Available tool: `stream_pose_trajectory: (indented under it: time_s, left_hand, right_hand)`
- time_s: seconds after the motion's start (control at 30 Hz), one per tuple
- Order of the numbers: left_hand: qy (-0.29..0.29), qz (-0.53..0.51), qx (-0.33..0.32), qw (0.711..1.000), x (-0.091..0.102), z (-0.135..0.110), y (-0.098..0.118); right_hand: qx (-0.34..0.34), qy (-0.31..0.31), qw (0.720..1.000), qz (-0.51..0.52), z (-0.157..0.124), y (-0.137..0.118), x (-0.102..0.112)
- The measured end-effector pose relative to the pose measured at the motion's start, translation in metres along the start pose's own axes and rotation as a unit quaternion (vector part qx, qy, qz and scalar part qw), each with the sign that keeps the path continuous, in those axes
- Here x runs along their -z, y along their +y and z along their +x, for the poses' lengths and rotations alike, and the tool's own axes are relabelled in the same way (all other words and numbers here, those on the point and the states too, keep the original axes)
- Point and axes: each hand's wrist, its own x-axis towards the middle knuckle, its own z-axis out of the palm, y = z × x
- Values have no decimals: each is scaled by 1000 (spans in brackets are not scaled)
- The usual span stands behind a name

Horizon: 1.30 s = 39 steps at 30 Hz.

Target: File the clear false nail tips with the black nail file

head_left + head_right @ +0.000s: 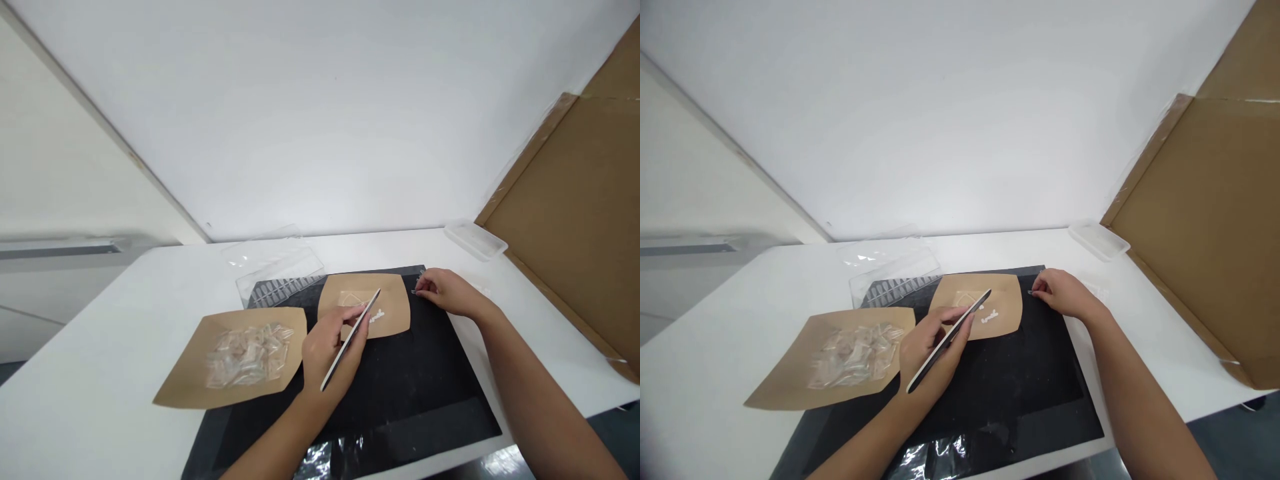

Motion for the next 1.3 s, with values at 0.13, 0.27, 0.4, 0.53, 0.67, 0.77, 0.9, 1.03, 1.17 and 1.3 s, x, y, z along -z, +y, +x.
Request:
stream_pose_trajectory:
  time_s: [0.13,0.27,0.4,0.53,0.67,0.77,0.9,1.03,1.17,1.3]
  left_hand:
    - [-2,-9,-1,1000,0,0,0]
    - [-1,-16,-6,1000,1,0,0]
    - [7,-12,-13,1000,1,0,1]
    - [11,-10,-15,1000,3,1,4]
    - [11,-10,-13,1000,3,1,2]
    - [11,-11,-17,1000,2,0,0]
    - [14,-10,-17,1000,3,-1,-1]
    - [9,-17,-16,1000,4,0,1]
    - [7,-11,-19,1000,4,1,1]
    - [6,-4,-21,1000,4,0,0]
  right_hand:
    - [4,38,999,20,-2,-5,4]
    - [4,48,998,51,-1,-13,5]
    - [58,105,992,48,2,-16,1]
    - [97,125,987,31,2,-15,-1]
    - [86,104,991,6,0,-10,0]
    - [75,75,994,-2,1,-5,-1]
    - [65,63,996,-11,0,-2,1]
    - [56,81,995,-23,-2,-4,6]
    - [51,94,994,-24,-2,-4,8]
    - [45,140,987,-61,-1,7,2]
